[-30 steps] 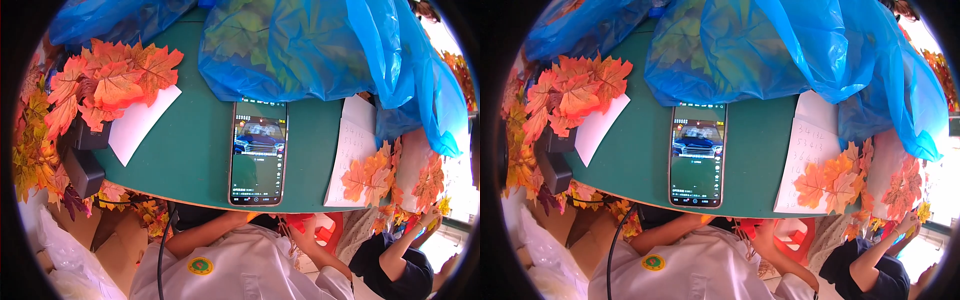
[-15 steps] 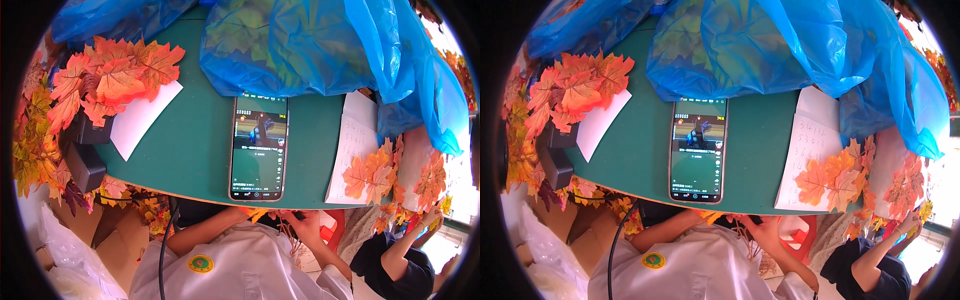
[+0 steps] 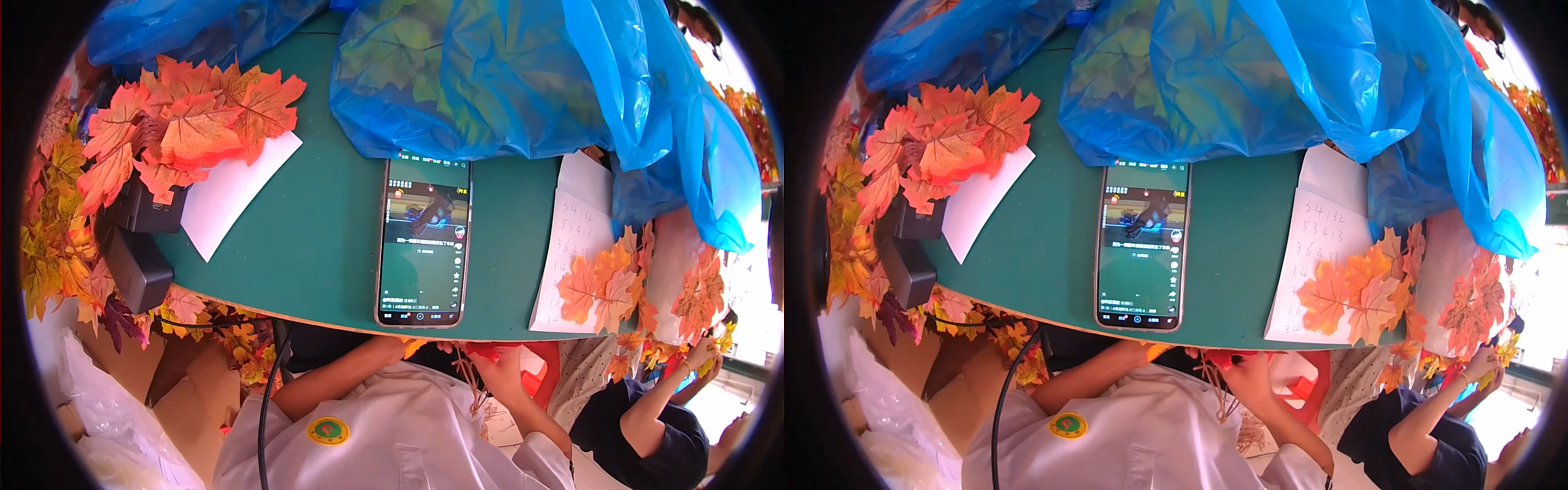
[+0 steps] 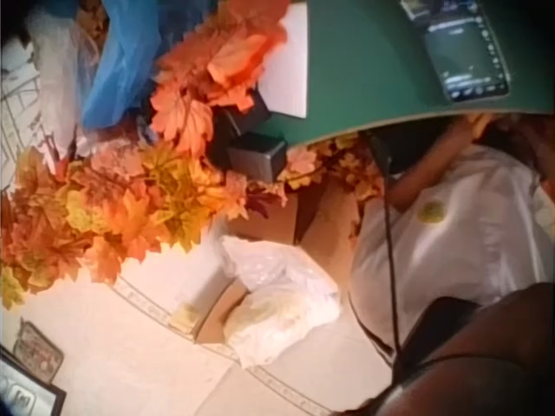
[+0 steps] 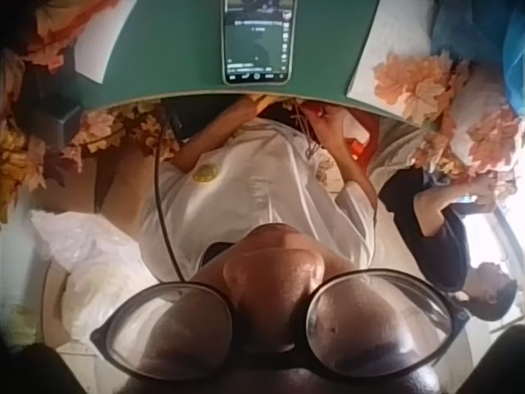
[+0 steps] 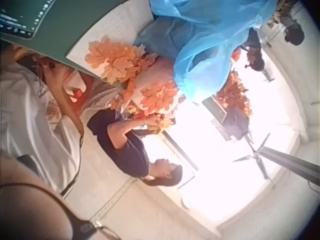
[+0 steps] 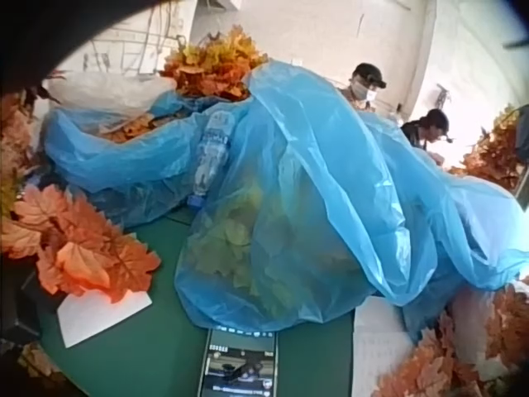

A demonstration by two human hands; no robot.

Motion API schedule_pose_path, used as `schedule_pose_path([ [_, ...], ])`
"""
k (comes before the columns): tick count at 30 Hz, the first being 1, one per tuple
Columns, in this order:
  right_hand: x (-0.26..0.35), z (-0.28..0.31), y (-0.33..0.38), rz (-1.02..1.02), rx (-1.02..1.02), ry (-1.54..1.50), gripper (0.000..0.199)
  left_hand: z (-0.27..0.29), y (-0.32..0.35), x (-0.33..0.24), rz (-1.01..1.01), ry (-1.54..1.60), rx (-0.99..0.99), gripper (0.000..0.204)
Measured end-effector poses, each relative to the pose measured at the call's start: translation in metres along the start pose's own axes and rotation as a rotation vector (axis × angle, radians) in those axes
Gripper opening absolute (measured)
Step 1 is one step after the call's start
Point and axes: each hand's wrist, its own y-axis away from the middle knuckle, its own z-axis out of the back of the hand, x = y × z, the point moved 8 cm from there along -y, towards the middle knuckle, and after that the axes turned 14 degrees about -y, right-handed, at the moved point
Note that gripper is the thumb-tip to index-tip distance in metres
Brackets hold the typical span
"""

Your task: Manually assembling artificial autumn leaves onto stems at a workstation.

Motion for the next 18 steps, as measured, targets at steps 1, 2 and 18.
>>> schedule_pose_path([
  [1, 0.001, 0.001, 0.002, -0.025, -0.034, 0.008, 0.017, 0.0, 0.001, -0.003, 0.007, 0.019, 0.008, 0.038],
  [2, 0.0, 0.003, 0.003, -0.051, -0.067, 0.015, 0.019, -0.002, 0.002, -0.006, 0.013, 0.037, 0.015, 0.038],
  [18, -0.015, 0.028, 0.007, 0.087, -0.089, 0.273, 0.007, -0.009, -0.02, -0.059, 0.132, 0.334, 0.139, 0.031],
])
